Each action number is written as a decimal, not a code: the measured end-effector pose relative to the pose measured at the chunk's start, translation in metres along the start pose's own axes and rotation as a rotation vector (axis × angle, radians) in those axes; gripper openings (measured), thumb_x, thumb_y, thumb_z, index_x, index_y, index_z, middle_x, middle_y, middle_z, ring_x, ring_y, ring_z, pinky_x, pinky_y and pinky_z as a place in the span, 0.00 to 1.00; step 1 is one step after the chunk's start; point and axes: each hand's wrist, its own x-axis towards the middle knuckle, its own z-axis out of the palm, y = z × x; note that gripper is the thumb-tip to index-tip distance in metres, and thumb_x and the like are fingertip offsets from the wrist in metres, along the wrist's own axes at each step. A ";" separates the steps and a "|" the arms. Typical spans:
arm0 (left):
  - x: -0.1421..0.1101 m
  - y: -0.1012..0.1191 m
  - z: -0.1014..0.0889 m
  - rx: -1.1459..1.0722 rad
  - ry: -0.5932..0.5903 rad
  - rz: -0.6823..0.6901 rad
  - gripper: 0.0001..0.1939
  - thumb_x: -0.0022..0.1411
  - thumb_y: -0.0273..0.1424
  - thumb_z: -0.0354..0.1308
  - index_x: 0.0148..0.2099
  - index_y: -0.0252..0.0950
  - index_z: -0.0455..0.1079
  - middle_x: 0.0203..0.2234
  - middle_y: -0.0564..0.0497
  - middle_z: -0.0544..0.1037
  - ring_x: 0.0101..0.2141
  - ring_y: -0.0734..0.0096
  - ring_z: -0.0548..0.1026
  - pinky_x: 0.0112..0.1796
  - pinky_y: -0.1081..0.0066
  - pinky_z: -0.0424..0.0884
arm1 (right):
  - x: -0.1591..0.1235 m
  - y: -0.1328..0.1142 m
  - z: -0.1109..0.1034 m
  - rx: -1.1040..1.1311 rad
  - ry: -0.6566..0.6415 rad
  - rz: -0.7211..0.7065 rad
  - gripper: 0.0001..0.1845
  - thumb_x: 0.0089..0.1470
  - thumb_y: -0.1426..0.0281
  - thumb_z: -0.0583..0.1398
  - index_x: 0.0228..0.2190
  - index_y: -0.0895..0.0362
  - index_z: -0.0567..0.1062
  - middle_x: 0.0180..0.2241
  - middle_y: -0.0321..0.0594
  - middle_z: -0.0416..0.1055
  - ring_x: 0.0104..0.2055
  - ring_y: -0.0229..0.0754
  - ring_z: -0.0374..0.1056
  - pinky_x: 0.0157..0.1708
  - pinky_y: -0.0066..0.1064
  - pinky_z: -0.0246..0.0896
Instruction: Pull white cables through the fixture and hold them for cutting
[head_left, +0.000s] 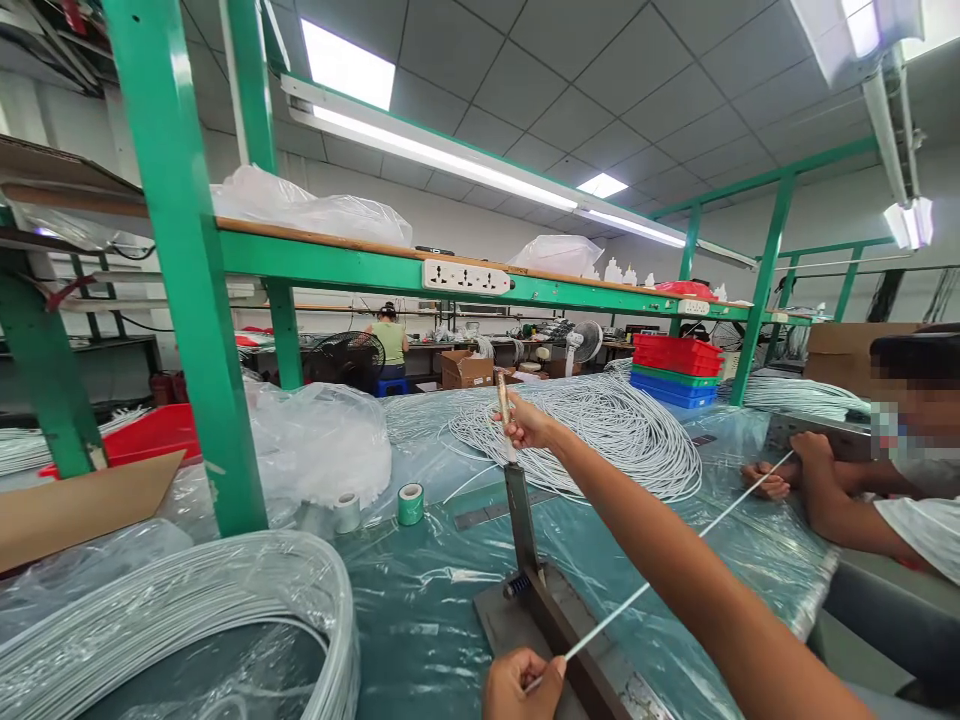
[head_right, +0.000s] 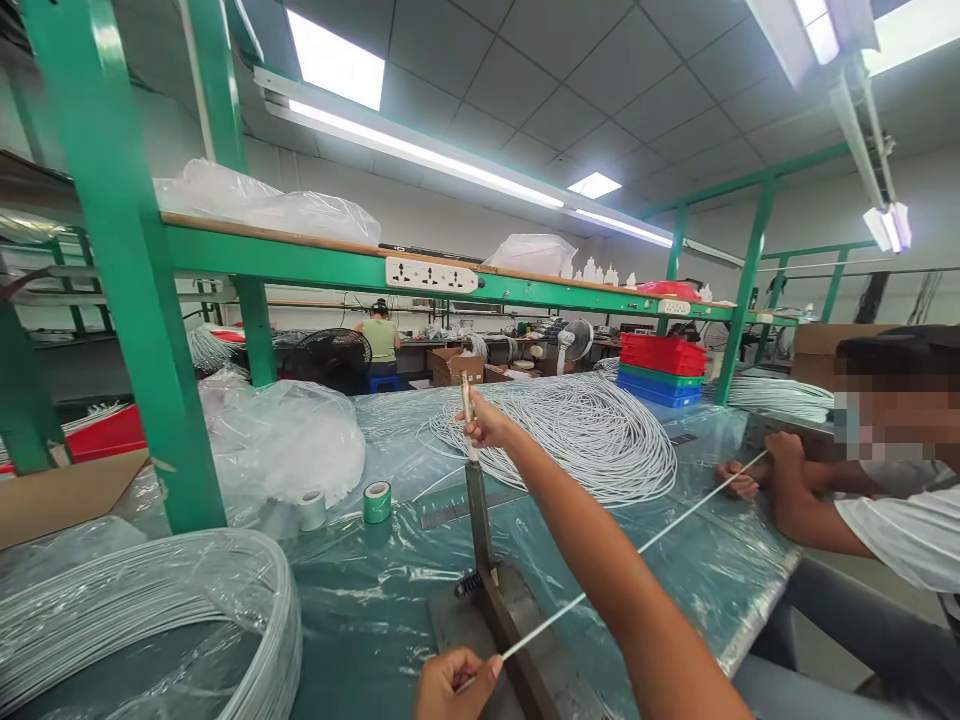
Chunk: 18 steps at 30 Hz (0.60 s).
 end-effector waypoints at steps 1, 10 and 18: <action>-0.001 0.002 0.000 -0.019 -0.009 -0.003 0.19 0.37 0.47 0.50 0.11 0.40 0.51 0.09 0.60 0.49 0.15 0.77 0.51 0.19 0.74 0.47 | -0.013 -0.001 -0.004 0.011 -0.017 -0.021 0.34 0.49 0.46 0.32 0.28 0.59 0.63 0.10 0.27 0.49 0.11 0.27 0.38 0.13 0.19 0.44; -0.002 -0.001 -0.001 -0.065 0.004 0.009 0.20 0.39 0.46 0.52 0.11 0.38 0.51 0.09 0.61 0.49 0.15 0.79 0.51 0.19 0.75 0.47 | -0.187 0.036 -0.036 0.067 -0.180 -0.030 0.26 0.50 0.51 0.45 0.38 0.58 0.66 0.21 0.42 0.69 0.18 0.34 0.64 0.16 0.20 0.57; -0.002 -0.004 0.000 -0.056 -0.002 0.044 0.18 0.41 0.43 0.51 0.12 0.38 0.53 0.11 0.60 0.51 0.17 0.78 0.52 0.20 0.74 0.47 | -0.277 0.108 -0.023 0.163 0.025 0.233 0.29 0.43 0.67 0.55 0.50 0.47 0.58 0.28 0.45 0.70 0.18 0.35 0.66 0.15 0.21 0.60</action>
